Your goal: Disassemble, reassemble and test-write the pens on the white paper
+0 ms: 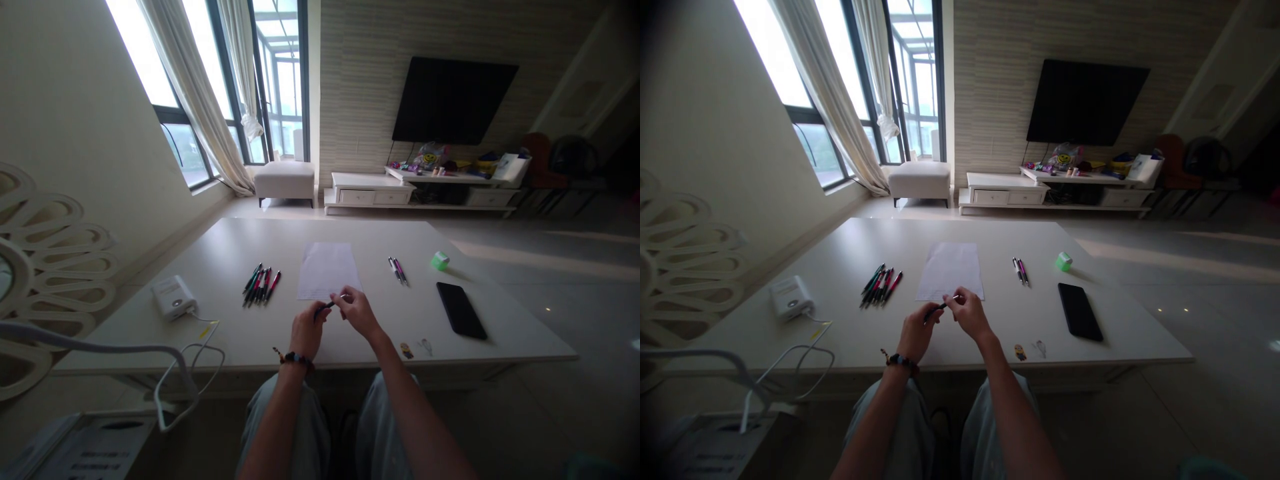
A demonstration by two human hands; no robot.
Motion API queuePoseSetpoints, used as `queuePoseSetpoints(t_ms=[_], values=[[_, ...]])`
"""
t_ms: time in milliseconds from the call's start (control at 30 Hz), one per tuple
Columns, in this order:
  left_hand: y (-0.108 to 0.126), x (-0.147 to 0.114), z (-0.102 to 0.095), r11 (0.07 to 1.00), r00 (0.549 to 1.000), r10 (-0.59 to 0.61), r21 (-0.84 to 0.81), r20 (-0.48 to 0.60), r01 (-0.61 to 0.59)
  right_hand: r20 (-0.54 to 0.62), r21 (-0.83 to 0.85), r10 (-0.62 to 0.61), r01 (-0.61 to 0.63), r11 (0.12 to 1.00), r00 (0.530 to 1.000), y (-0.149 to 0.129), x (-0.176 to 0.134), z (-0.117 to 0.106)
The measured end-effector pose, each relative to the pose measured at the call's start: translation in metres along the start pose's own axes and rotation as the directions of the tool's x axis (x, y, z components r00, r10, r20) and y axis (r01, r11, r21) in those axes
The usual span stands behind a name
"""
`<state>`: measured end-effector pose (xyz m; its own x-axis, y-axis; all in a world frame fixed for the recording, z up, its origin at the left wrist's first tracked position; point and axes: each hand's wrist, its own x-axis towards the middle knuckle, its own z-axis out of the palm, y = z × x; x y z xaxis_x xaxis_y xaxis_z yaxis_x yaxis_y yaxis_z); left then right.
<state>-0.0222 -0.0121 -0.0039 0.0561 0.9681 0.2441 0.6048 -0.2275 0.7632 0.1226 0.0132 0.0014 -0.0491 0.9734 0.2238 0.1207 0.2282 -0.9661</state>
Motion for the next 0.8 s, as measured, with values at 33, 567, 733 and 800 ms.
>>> queuePoseSetpoints(t_ms=[33,567,733,800], values=[[0.000,0.000,0.000,1.000,1.000,0.001,0.004,-0.003,-0.001,-0.010,-0.009,-0.011,0.011,1.000,1.000,0.000,0.000,0.000],[0.011,0.077,0.030,0.995,0.997,0.073,-0.072,0.018,-0.072,-0.262,0.357,0.081,0.019,0.934,0.962,0.015,0.051,-0.007],[0.009,0.082,0.040,0.993,0.996,0.070,-0.101,0.064,-0.063,-0.310,0.333,0.101,0.009,0.943,0.945,0.026,0.053,-0.016],[0.010,0.079,0.040,0.993,0.996,0.054,-0.106,0.068,-0.047,-0.241,0.396,0.115,-0.011,0.918,0.964,0.027,0.050,-0.017]])
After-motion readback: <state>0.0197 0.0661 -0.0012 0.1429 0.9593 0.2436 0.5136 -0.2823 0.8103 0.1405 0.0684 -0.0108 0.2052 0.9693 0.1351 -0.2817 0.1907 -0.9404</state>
